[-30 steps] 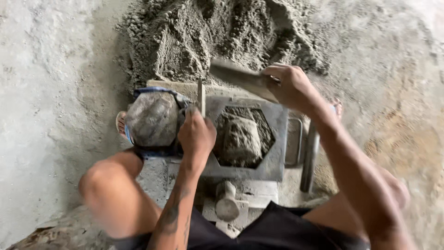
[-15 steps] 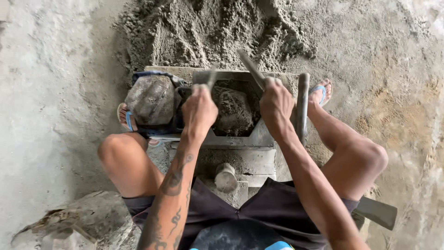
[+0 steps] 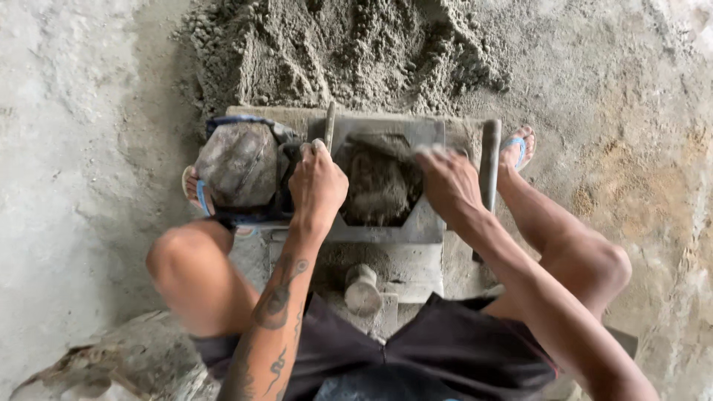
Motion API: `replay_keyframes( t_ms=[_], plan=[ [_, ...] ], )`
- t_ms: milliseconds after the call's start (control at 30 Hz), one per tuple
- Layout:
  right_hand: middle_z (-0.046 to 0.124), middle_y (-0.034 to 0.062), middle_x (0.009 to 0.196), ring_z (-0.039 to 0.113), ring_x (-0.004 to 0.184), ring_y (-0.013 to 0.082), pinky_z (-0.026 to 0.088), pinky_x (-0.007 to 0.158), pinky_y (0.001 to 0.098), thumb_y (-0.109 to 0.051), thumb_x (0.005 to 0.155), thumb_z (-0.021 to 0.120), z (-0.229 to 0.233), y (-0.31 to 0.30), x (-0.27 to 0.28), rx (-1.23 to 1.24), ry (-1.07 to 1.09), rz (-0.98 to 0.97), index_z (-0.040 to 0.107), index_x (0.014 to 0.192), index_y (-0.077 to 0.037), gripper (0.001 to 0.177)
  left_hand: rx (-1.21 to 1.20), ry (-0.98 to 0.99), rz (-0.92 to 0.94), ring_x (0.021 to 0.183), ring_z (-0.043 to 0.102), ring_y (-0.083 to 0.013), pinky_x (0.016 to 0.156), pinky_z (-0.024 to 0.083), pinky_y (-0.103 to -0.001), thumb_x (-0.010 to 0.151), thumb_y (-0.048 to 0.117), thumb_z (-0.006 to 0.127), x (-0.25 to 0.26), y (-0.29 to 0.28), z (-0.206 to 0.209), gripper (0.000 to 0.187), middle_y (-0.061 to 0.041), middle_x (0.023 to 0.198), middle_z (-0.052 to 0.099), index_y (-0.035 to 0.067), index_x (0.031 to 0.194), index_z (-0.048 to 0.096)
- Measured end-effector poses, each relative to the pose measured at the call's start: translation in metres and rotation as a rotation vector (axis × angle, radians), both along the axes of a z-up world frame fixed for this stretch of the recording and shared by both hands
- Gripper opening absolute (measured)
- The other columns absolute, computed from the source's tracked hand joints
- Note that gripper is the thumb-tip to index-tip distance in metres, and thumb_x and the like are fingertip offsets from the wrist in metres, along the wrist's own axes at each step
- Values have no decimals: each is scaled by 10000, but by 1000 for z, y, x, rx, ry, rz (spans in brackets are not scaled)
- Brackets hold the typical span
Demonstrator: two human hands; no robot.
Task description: The person fills a manual mold with a sand-cement mixture, compacts the material using a mallet and a trowel, and then removes and stacks the finished hexagonal paving stone.
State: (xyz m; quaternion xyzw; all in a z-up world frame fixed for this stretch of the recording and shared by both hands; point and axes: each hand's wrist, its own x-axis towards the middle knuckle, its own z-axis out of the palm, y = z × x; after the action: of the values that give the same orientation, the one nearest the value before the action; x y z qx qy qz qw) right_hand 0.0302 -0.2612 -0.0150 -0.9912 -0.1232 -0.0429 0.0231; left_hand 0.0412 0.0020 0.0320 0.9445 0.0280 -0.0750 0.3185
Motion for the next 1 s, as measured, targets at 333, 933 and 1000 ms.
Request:
replay_keyframes(
  t_ms=[333, 933, 1000],
  plan=[
    [740, 39, 1023, 746, 930, 325, 584, 836, 531, -353, 1038, 533, 4, -138, 183, -122, 394, -423, 662, 1290, -414, 289, 302, -93, -201, 837, 735, -410, 652, 581, -568, 889, -11, 447, 178, 40, -59, 402, -257, 1100, 658, -71, 1244, 626],
    [612, 5, 1083, 511, 1080, 251, 479, 831, 416, -469, 785, 712, -221, -57, 317, -501, 167, 276, 760, 965, -283, 264, 667, 325, -685, 1015, 750, -348, 854, 574, -497, 852, 144, 583, 307, 16, -274, 294, -159, 1023, 785, 52, 1037, 791],
    [583, 87, 1109, 506, 1133, 326, 505, 807, 447, -358, 879, 601, -224, -46, 301, -127, 325, 78, 710, 1051, -171, 276, 501, 462, -551, 1247, 594, -460, 1083, 364, -650, 867, 257, 582, 305, 9, -245, 440, -260, 1276, 660, 13, 1206, 719]
  ],
)
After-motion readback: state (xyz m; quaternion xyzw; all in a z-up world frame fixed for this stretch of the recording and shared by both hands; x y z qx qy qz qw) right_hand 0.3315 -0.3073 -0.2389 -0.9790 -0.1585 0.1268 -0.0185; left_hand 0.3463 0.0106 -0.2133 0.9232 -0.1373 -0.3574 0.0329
